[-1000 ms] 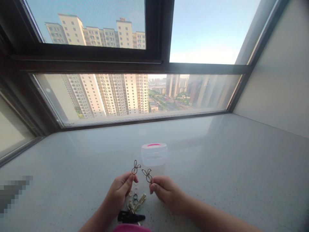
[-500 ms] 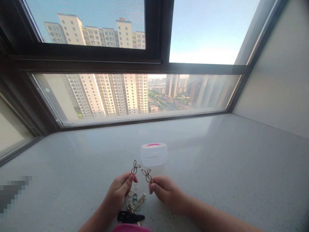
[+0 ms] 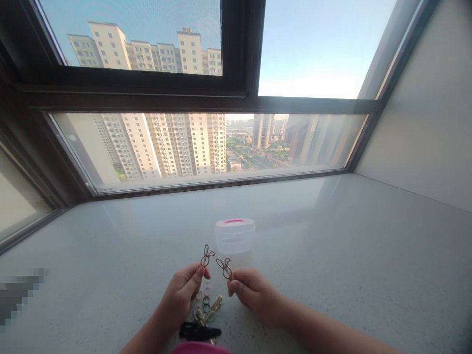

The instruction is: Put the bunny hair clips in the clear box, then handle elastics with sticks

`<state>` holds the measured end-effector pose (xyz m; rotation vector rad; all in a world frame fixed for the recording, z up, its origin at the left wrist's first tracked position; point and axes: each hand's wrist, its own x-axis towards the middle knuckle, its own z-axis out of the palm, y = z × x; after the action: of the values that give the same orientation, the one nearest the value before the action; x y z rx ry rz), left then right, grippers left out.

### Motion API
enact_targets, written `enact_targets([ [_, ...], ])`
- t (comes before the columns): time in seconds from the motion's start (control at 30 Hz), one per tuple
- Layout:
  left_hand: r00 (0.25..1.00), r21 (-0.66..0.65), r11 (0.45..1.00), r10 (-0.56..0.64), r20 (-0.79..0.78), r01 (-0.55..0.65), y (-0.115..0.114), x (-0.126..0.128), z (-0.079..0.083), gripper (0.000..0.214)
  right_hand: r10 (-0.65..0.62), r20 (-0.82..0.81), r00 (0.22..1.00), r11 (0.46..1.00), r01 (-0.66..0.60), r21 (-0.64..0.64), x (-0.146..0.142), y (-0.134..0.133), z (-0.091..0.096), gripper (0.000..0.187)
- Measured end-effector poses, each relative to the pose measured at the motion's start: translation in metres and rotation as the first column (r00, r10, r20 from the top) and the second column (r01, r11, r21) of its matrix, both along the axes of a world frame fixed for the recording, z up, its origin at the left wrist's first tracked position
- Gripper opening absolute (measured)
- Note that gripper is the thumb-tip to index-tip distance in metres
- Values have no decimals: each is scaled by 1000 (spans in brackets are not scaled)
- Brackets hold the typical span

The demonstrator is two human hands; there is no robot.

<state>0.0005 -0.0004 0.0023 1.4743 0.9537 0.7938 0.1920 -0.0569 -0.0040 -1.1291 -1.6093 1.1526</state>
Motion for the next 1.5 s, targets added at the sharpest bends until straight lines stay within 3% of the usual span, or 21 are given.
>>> enact_targets([
  [1.0,1000,30,1000,-7,-18,7,0,0,0,33,10,4,1000,1000,-10,1,1,-1,6,28],
  [1.5,1000,42,999,-13,-11,14,0,-1,-1,30,14,-9,1000,1000,-14,-2,1,0,-2,26],
])
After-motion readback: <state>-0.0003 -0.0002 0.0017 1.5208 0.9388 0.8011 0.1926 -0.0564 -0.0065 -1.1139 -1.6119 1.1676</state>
